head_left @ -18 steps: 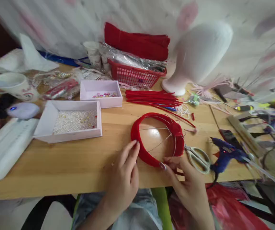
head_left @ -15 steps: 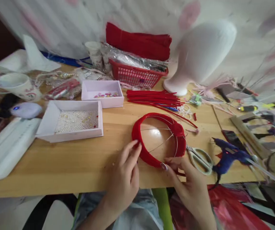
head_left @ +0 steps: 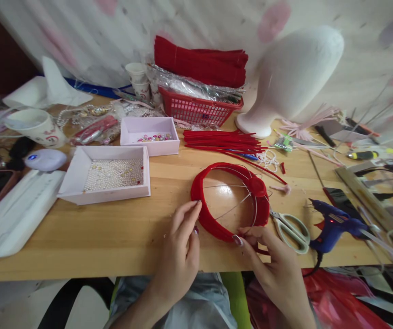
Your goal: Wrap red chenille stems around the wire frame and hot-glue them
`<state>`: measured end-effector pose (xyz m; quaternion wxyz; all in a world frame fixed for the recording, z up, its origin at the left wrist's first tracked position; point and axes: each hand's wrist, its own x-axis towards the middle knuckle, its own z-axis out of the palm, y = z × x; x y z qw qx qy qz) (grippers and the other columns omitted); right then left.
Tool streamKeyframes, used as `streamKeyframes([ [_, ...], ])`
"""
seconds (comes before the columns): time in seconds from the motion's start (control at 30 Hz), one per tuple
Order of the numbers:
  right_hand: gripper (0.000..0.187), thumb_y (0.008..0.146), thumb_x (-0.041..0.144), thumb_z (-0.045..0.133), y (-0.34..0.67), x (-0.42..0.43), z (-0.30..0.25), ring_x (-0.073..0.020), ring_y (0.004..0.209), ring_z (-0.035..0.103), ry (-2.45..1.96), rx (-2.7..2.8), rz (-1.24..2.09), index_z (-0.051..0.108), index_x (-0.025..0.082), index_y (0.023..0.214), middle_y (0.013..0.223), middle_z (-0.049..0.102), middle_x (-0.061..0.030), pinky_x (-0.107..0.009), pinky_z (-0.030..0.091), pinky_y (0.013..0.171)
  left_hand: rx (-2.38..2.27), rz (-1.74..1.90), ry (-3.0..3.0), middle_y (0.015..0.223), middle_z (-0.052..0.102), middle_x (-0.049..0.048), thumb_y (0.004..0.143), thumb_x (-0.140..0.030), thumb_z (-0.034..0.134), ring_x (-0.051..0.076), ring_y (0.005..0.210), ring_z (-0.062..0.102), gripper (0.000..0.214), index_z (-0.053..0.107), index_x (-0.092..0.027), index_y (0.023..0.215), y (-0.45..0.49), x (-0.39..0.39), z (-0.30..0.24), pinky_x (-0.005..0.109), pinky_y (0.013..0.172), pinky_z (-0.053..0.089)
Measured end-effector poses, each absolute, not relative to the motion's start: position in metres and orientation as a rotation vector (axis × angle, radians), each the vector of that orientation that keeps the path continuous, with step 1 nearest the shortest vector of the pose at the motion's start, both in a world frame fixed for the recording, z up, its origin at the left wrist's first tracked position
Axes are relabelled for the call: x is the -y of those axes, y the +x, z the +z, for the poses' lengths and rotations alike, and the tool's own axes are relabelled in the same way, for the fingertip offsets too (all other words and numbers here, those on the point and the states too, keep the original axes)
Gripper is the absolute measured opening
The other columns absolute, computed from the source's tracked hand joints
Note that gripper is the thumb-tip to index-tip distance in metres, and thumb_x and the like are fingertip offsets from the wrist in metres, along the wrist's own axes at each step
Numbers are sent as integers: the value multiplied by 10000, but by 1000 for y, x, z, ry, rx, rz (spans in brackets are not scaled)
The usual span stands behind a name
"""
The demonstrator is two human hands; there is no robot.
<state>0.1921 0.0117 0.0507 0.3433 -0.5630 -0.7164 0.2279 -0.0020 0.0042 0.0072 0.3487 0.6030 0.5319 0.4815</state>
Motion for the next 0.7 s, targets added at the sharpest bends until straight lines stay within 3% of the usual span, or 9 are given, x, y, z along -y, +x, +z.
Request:
streamKeyframes([
  [0.2,83,923,286,593,196,-11,44,-130,595,631,-1512,1861,663,632,214,911,704,622,5,-193,519,508,-1233,1236,1434,1477,525,2,957,-78,422,173,1363,485,500,591,-330,1354,-8,-4,11,316,1125,430],
  [0.33,95,932,300,590,199,-9,41,-143,626,640,-1516,1876,646,628,213,925,716,630,0,-219,524,549,-1264,1327,1267,1420,585,6,963,-108,446,160,1159,616,439,638,-330,1289,-6,-1,10,286,972,528],
  [0.4,100,936,301,584,198,-9,42,-144,627,633,-1515,1894,625,629,212,927,709,628,3,-230,524,566,-1276,1367,1168,1425,581,11,959,-114,458,142,1064,637,424,624,-328,1286,-5,0,9,260,893,546],
  [0.6,111,940,315,588,197,-7,47,-149,665,639,-1531,1887,635,632,215,925,760,645,-8,-254,541,628,-1267,1270,1134,1455,565,56,953,-112,462,131,983,647,315,606,-263,1190,-5,1,9,263,869,534],
  [0.7,117,951,322,573,197,-7,47,-146,668,636,-1530,1897,659,625,219,934,774,649,-11,-246,538,614,-1335,1219,1291,1443,577,55,951,-109,464,156,1045,657,301,603,-270,1164,-4,2,7,286,872,538],
])
